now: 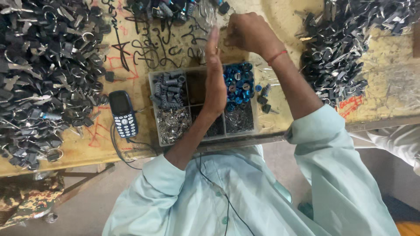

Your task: The person sorts small metal lock cylinder parts at a workbench, moving them by hand from piles and a perforated bowl into the compartments of a plastic tray, and fits small blue components onto individual lock parts one at a time.

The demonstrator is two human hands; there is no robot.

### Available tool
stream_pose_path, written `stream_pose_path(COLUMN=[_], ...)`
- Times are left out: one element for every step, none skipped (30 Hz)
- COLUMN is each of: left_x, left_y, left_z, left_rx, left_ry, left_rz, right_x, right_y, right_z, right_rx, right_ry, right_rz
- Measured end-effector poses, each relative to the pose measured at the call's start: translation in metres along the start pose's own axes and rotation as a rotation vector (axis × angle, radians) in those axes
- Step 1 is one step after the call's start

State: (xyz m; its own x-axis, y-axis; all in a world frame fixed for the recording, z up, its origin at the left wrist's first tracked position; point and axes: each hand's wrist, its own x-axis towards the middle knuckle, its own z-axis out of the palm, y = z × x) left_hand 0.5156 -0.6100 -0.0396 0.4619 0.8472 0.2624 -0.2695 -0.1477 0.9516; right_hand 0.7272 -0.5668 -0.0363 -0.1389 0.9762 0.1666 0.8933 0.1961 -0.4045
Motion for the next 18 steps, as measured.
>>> stream_pose_path(left_x=[0.002, 0.004, 0.006, 0.005, 0.006, 0.006, 0.005, 0.004, 0.001, -0.004, -0.005, -0.006, -0.011, -0.016, -0.019, -0.023, -0.025, -0.028], left_y=[0.000, 0.001, 0.002, 0.004, 0.006, 0.009, 0.012, 0.016, 0.020, 0.025, 0.030, 0.035, 0.040, 0.044, 0.047, 0.050, 0.051, 0.052], left_z=[-0.006, -0.013, -0.018, -0.023, -0.026, -0.029, -0.030, -0.031, -0.031, -0.031, -0.033, -0.035, -0.038, -0.040, -0.041, -0.042, -0.043, -0.042], left_rx=[-0.079, -0.158, -0.184, -0.209, -0.235, -0.227, -0.221, -0.214, -0.190, -0.167, -0.145, -0.133, -0.120, -0.107, -0.102, -0.095, -0.089, -0.073], left_ry=[0.021, 0.047, 0.055, 0.064, 0.073, 0.072, 0.071, 0.070, 0.066, 0.055, 0.038, 0.039, 0.045, 0.053, 0.038, 0.023, 0.007, -0.035], left_rz=[-0.012, -0.023, -0.030, -0.039, -0.045, -0.051, -0.056, -0.065, -0.070, -0.078, -0.078, -0.085, -0.102, -0.123, -0.127, -0.126, -0.126, -0.110], right_x=[0.004, 0.006, 0.006, 0.004, 0.000, -0.006, -0.010, -0.013, -0.019, -0.027, -0.034, -0.043, -0.053, -0.063, -0.072, -0.080, -0.090, -0.101], right_y=[0.002, 0.002, 0.000, -0.003, -0.007, -0.011, -0.018, -0.027, -0.038, -0.050, -0.062, -0.074, -0.088, -0.102, -0.114, -0.123, -0.129, -0.133], right_z=[0.002, 0.001, -0.003, -0.010, -0.021, -0.037, -0.051, -0.062, -0.071, -0.079, -0.087, -0.094, -0.097, -0.097, -0.096, -0.096, -0.100, -0.104], right_rx=[-0.061, -0.023, 0.018, 0.061, 0.240, 0.416, 0.589, 0.616, 0.646, 0.677, 0.686, 0.693, 0.705, 0.600, 0.492, 0.381, 0.365, 0.350], right_ry=[-0.056, -0.070, -0.088, -0.109, -0.143, -0.175, -0.209, -0.176, -0.140, -0.101, -0.089, -0.077, -0.073, -0.051, -0.027, 0.000, 0.041, 0.079], right_rz=[-0.039, -0.012, 0.015, 0.042, 0.128, 0.212, 0.296, 0.282, 0.277, 0.277, 0.259, 0.239, 0.225, 0.167, 0.105, 0.039, 0.124, 0.209])
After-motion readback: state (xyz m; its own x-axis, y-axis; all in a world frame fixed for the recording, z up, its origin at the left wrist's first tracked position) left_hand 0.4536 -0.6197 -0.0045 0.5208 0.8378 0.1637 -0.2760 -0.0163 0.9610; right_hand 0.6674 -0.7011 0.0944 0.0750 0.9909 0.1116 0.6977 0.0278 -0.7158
